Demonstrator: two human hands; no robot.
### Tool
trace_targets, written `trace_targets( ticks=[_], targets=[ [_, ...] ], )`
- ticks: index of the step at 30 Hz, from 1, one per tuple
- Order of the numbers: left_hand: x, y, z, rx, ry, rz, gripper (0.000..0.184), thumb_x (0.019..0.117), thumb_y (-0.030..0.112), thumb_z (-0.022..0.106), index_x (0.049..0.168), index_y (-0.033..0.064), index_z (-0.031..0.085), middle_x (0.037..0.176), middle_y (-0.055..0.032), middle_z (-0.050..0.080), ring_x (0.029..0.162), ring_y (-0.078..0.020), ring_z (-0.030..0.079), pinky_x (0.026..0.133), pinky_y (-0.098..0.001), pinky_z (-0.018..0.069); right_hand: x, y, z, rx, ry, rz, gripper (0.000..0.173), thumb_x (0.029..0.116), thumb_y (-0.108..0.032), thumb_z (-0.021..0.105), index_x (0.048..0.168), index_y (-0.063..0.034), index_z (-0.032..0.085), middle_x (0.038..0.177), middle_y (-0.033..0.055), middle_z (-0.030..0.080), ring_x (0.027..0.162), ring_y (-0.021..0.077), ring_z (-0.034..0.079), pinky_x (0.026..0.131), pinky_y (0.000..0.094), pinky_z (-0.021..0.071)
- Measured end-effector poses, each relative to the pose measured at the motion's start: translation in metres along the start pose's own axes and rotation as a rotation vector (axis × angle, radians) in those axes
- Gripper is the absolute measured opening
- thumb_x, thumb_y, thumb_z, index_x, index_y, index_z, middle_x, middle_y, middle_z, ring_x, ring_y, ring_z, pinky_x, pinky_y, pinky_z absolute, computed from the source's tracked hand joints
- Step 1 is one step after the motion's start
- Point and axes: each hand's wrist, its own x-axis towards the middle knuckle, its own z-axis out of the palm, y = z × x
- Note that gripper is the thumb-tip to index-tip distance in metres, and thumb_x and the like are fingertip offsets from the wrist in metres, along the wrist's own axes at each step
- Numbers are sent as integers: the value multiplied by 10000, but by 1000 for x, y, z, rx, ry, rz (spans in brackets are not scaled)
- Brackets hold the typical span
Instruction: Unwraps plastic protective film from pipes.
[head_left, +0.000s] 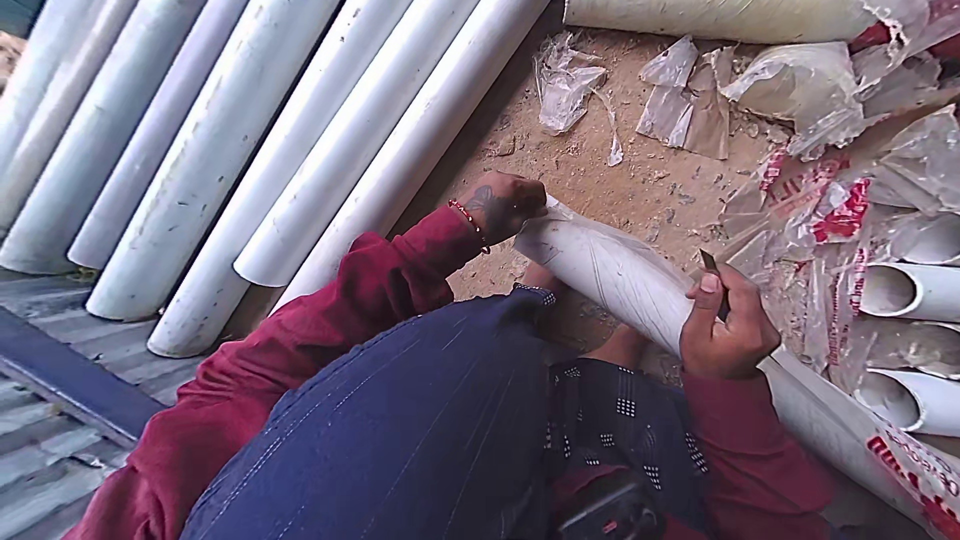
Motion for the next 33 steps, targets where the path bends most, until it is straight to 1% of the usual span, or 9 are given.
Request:
trace_targets(
  ticks=[2, 4, 6, 9, 13, 17, 20, 27, 33],
  targets=[
    [3, -5, -1, -17, 1, 34, 177, 987, 97, 631, 989, -46, 735, 935, -198, 732, 862, -305, 722, 800, -468, 563, 2, -32, 9, 0, -97, -88, 309, 1059, -165, 511, 1034, 46, 735, 712, 172, 695, 601, 264, 658, 582, 344, 520],
    [6, -6, -6, -26, -38, 55, 148, 982, 83, 653, 981, -41, 733, 1116, -216, 684, 986, -310, 693, 864, -450, 568, 5, -56, 27, -10, -161, -198, 250, 1031, -130, 552, 1018, 9, 759, 671, 131, 676, 556, 268, 622, 522, 361, 473],
    [7, -3, -8, -25, -48, 52, 121, 967, 64, 673, 952, -38, 737, 1281, -221, 617, 1095, -305, 655, 936, -432, 549, 8, -70, 46, -28, -180, -286, 200, 999, -86, 585, 1031, 13, 757, 635, 115, 644, 529, 268, 598, 487, 362, 438],
    [6, -5, -5, -39, 5, 74, 97, 943, 38, 685, 909, -40, 731, 1336, -227, 586, 1101, -279, 648, 945, -404, 542, 15, -79, 67, -33, -194, -337, 195, 961, -20, 587, 1052, 44, 747, 617, 128, 621, 517, 278, 604, 461, 364, 439],
    [6, -18, 0, -53, 74, 159, 112, 925, 63, 686, 878, -30, 730, 1337, -244, 564, 1000, -247, 654, 889, -367, 555, 23, -82, 78, -40, -209, -382, 195, 956, 22, 582, 1070, 48, 738, 626, 138, 615, 510, 285, 595, 450, 366, 425],
    [15, -15, -19, 112, -71, 274, 80, 894, 84, 717, 852, 23, 748, 1396, -230, 557, 1230, -373, 574, 1006, -488, 498, 22, -83, 84, -60, -209, -462, 226, 933, 38, 568, 1076, 41, 743, 630, 136, 599, 499, 280, 575, 441, 361, 401],
    [23, -7, -32, 293, -186, 349, 80, 905, 121, 735, 865, 58, 762, 1457, -191, 526, 1348, -398, 498, 1036, -528, 479, 22, -87, 89, -94, -212, -486, 208, 932, 27, 573, 1056, 38, 739, 640, 141, 606, 509, 283, 585, 448, 362, 406],
    [24, -11, -29, 236, -141, 391, 136, 897, 74, 695, 776, 14, 710, 1423, -229, 523, 1339, -418, 479, 1069, -499, 453, 25, -111, 84, -268, -235, -420, 155, 928, 21, 553, 896, 54, 702, 587, 127, 539, 476, 261, 541, 449, 355, 358],
    [22, -19, -25, 103, -86, 369, 159, 891, 74, 655, 771, -16, 705, 1373, -281, 535, 1314, -430, 482, 1085, -493, 425, 11, -118, 63, -401, -287, -299, 155, 921, -2, 580, 936, 67, 718, 567, 112, 528, 460, 229, 532, 448, 329, 344]
  ],
)
